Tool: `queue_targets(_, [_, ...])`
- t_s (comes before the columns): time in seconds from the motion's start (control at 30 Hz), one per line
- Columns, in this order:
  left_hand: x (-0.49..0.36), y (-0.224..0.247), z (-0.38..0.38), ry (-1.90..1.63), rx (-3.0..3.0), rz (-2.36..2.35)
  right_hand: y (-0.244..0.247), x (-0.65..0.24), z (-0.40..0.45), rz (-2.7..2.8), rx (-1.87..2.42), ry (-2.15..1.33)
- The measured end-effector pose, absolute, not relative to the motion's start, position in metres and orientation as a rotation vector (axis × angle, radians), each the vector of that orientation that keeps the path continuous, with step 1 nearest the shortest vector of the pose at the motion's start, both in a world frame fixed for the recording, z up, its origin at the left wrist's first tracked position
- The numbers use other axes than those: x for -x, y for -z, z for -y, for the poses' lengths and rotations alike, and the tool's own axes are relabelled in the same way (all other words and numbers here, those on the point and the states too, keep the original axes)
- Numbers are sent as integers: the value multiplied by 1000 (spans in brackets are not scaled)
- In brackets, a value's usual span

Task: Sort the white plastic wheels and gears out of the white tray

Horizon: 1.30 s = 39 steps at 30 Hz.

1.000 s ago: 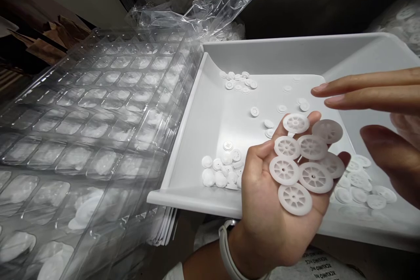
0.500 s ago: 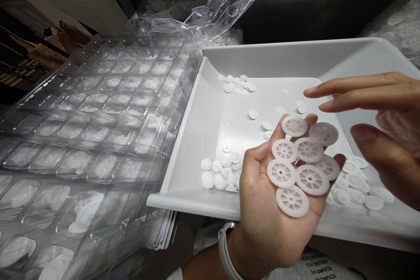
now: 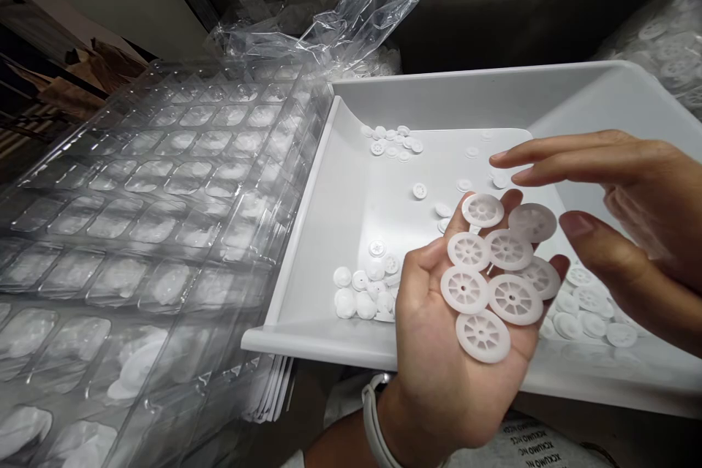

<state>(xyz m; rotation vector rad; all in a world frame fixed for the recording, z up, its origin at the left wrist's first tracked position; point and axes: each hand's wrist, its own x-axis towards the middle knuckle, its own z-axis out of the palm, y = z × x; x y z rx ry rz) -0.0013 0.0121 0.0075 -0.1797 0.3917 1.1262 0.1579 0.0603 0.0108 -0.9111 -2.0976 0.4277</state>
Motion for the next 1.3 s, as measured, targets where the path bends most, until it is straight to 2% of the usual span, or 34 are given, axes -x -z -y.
queue_targets(1.3, [1, -9, -14, -1159, 141, -367, -19, -161, -59, 2368, 973, -535])
